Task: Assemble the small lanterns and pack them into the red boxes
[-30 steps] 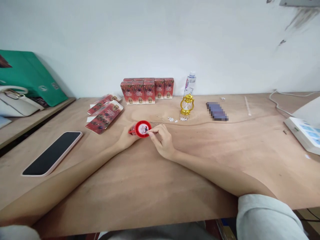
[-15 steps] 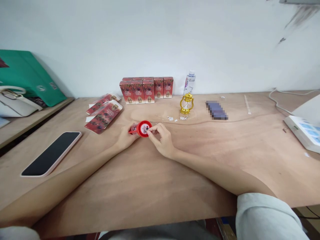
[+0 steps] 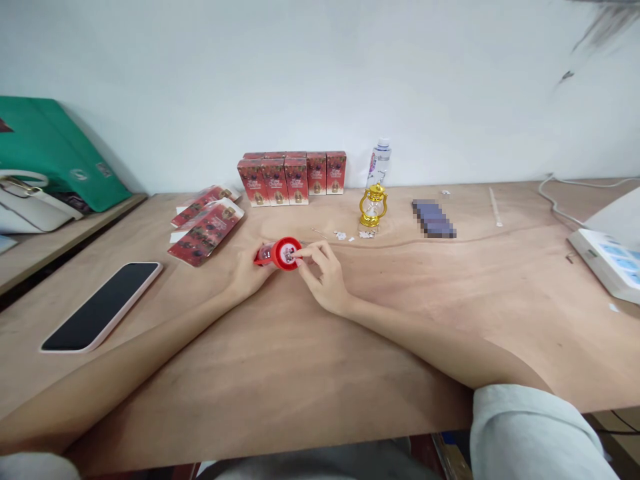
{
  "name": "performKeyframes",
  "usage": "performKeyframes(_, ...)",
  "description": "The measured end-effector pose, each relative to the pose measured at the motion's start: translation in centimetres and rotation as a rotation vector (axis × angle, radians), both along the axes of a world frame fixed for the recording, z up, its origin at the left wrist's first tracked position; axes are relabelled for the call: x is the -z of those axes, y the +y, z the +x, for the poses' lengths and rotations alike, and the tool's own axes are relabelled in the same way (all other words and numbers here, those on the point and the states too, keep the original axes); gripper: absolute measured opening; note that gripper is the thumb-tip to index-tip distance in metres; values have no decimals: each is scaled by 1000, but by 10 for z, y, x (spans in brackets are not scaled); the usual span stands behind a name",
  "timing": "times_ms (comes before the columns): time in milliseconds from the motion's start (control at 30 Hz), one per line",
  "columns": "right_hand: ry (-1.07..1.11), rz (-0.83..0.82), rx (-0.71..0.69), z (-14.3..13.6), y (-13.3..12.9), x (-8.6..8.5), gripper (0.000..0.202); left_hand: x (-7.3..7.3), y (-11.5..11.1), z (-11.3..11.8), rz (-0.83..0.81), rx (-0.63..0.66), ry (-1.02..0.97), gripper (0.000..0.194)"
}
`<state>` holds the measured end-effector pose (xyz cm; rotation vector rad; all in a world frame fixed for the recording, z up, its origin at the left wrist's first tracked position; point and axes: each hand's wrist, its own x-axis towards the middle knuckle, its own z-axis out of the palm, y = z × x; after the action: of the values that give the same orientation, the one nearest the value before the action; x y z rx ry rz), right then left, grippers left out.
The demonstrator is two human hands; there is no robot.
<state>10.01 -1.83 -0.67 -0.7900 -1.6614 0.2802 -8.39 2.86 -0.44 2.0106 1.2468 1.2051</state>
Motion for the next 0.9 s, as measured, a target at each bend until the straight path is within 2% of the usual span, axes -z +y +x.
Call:
performKeyframes(133,-153,121,30,9,7,-1,17,4,3,-1,-27,18,-8,22)
performKeyframes(300,-507,606,140,33,29,-2,26,5,2,1,-28,8,69,15)
performKeyframes(400,-667,740,216,46,40,1,31,3,0,2,-32,28,110,14)
performKeyframes(500,-799,763,200,56,46,5,39,1,-2,2,-56,38,140,15)
performKeyframes(600,-827,811,91,64,50,5,40,2,-1,2,-51,29,203,14)
performKeyframes(700,-795,813,-55,68,53,-4,34,3,-1,1,-16,31,274,18)
performKeyframes(800,-861,662,-187,68,53,-17,28,3,-1,-1,24,29,349,23)
performKeyframes(900,-1024,444,-244,64,51,-29,26,2,-2,-2,79,56,400,24)
